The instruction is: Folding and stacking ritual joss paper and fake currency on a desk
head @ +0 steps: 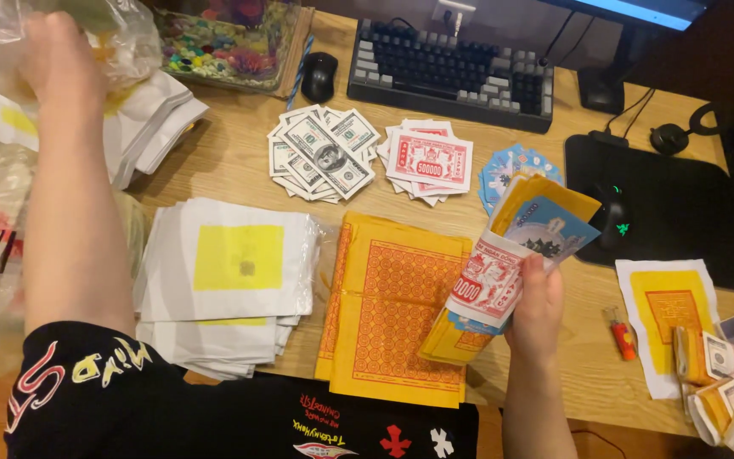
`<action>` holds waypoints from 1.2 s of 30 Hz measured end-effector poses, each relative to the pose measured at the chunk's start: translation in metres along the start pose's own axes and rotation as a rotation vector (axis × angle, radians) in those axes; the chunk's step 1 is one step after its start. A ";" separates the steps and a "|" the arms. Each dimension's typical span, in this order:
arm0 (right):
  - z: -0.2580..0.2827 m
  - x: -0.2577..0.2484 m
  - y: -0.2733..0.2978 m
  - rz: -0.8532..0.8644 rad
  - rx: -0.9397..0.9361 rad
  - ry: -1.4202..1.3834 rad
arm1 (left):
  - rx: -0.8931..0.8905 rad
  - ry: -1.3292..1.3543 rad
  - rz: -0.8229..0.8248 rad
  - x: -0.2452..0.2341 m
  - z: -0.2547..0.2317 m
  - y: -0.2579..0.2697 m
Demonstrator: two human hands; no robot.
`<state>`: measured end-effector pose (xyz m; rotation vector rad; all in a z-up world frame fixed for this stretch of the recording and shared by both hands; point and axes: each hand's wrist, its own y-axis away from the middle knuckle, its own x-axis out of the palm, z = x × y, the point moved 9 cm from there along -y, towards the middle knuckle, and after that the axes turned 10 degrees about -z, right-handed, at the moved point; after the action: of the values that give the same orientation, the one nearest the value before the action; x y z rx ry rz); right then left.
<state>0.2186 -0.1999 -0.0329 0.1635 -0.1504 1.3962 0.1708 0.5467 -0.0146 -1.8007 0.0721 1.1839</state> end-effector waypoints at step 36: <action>-0.010 0.017 0.013 0.194 -0.127 -0.061 | -0.441 1.953 1.033 -0.216 -0.336 0.257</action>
<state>0.2090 -0.1794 -0.0391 0.0881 -0.3113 1.5699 0.1570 0.0723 0.0018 -2.6682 2.0962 -0.5816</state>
